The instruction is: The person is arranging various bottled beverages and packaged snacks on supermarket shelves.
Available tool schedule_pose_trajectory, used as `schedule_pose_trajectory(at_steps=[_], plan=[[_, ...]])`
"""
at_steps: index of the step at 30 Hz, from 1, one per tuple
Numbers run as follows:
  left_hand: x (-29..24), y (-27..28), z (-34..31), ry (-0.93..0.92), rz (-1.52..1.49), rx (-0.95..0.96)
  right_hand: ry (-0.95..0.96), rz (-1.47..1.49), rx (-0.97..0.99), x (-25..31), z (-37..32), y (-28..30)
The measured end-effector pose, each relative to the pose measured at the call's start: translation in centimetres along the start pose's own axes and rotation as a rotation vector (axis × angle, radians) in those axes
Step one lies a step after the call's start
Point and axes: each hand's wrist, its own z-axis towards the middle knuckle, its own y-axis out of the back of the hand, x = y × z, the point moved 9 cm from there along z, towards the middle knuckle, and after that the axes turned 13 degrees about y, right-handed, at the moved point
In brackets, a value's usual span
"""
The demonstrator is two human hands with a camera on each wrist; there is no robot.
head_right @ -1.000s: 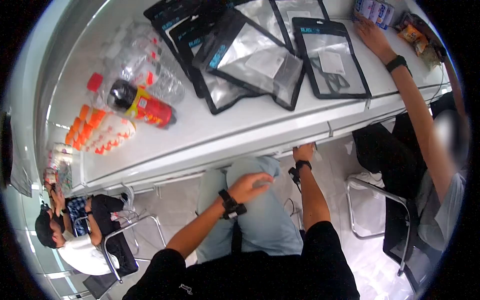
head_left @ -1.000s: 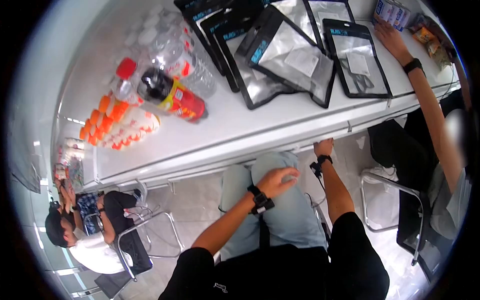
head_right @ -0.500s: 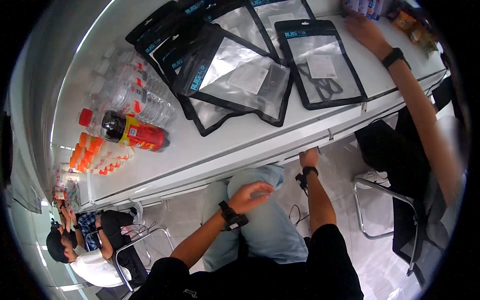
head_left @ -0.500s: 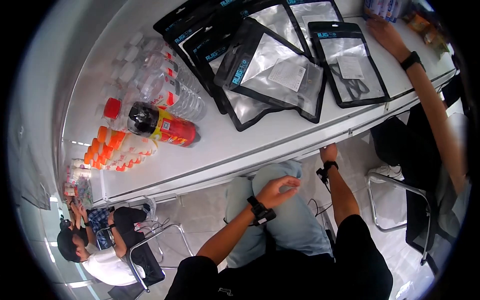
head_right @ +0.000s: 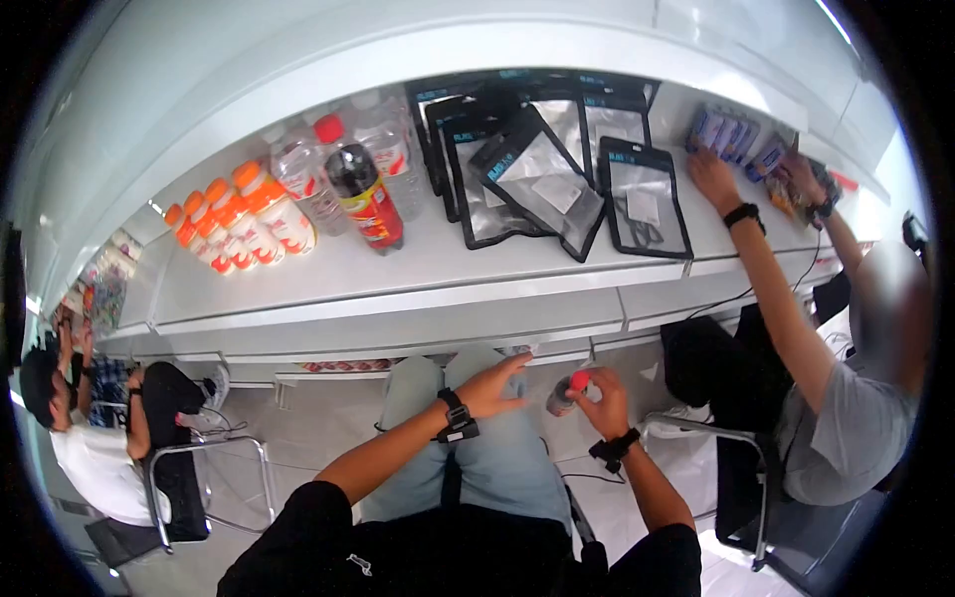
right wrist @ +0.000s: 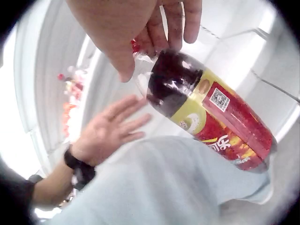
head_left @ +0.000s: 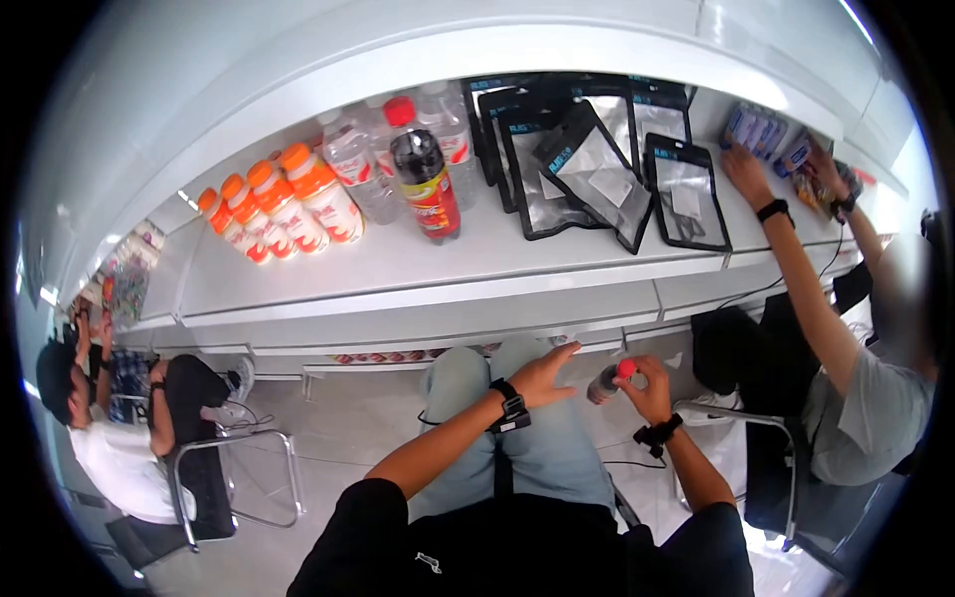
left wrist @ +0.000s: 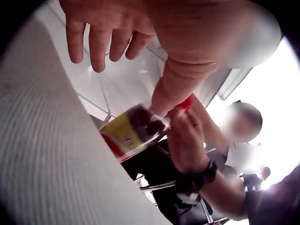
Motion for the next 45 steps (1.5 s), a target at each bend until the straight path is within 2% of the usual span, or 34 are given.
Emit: schedule_pose_trajectory(at_steps=[3, 5, 9, 10, 12, 16, 17, 19, 23, 24, 25, 26, 29, 30, 34, 36, 38, 41, 43, 45], plan=[[-4.3, 1.4, -2.3, -0.142, 0.07, -0.066, 0.099, 0.125, 0.027, 9.4, 4.1, 3.3], [-7.8, 2.7, -4.2, -0.219, 0.101, -0.087, 0.236, 0.161, 0.021, 14.9, 7.1, 4.7], [-11.5, 8.7, -9.2, -0.179, -0.001, -0.377, 0.515, 0.246, 0.001, 24.2, 12.5, 4.9], [-12.2, 10.6, -11.2, -0.23, 0.054, -0.534, 0.554, 0.281, 0.001, 26.2, 13.7, 4.3], [-12.4, 14.0, -14.2, -0.24, 0.085, -0.668, 0.586, 0.401, -0.054, 28.7, 15.8, 2.5], [-11.4, 22.4, -17.2, -0.215, 0.003, -0.864, 0.43, 0.7, -0.156, 29.3, 19.6, -3.8], [-11.8, 24.9, -17.7, -0.221, 0.002, -0.926, 0.384, 0.733, -0.141, 29.0, 20.3, -5.5], [-11.7, 29.1, -17.7, -0.255, -0.05, -0.993, 0.345, 0.731, 0.042, 27.8, 21.4, -10.2], [-9.9, 34.2, -15.2, -0.267, -0.253, -0.921, 0.42, 0.68, 0.064, 28.8, 22.4, -14.4], [-9.0, 34.8, -14.3, -0.268, -0.259, -0.929, 0.494, 0.6, 0.061, 28.5, 22.8, -15.5], [-8.2, 35.3, -13.6, -0.272, -0.264, -0.934, 0.434, 0.61, 0.097, 27.9, 23.1, -16.5], [-6.8, 35.5, -12.5, -0.161, -0.241, -0.887, 0.372, 0.621, 0.131, 27.4, 23.3, -17.3], [-4.8, 35.4, -11.1, -0.237, -0.274, -0.94, 0.297, 0.598, 0.197, 26.1, 23.5, -18.7], [-3.6, 35.8, -10.5, -0.193, -0.199, -0.939, 0.288, 0.561, 0.207, 25.5, 23.2, -19.1], [-0.7, 35.0, -9.8, -0.136, -0.125, -0.848, 0.293, 0.558, 0.191, 24.3, 23.2, -19.3], [0.2, 35.4, -9.7, -0.113, -0.24, -0.843, 0.309, 0.596, 0.141, 24.9, 23.0, -18.4], [0.8, 35.8, -9.7, -0.118, -0.255, -0.855, 0.273, 0.642, 0.152, 24.7, 21.8, -17.9], [2.1, 36.4, -9.3, 0.013, -0.261, -0.923, 0.204, 0.703, 0.264, 22.7, 17.8, -17.1], [0.7, 35.6, -9.4, -0.085, -0.141, -0.97, 0.169, 0.672, 0.418, 19.4, 14.1, -16.3], [1.6, 36.0, -9.2, -0.109, 0.04, -1.056, 0.154, 0.681, 0.337, 14.6, 10.5, -14.4]])
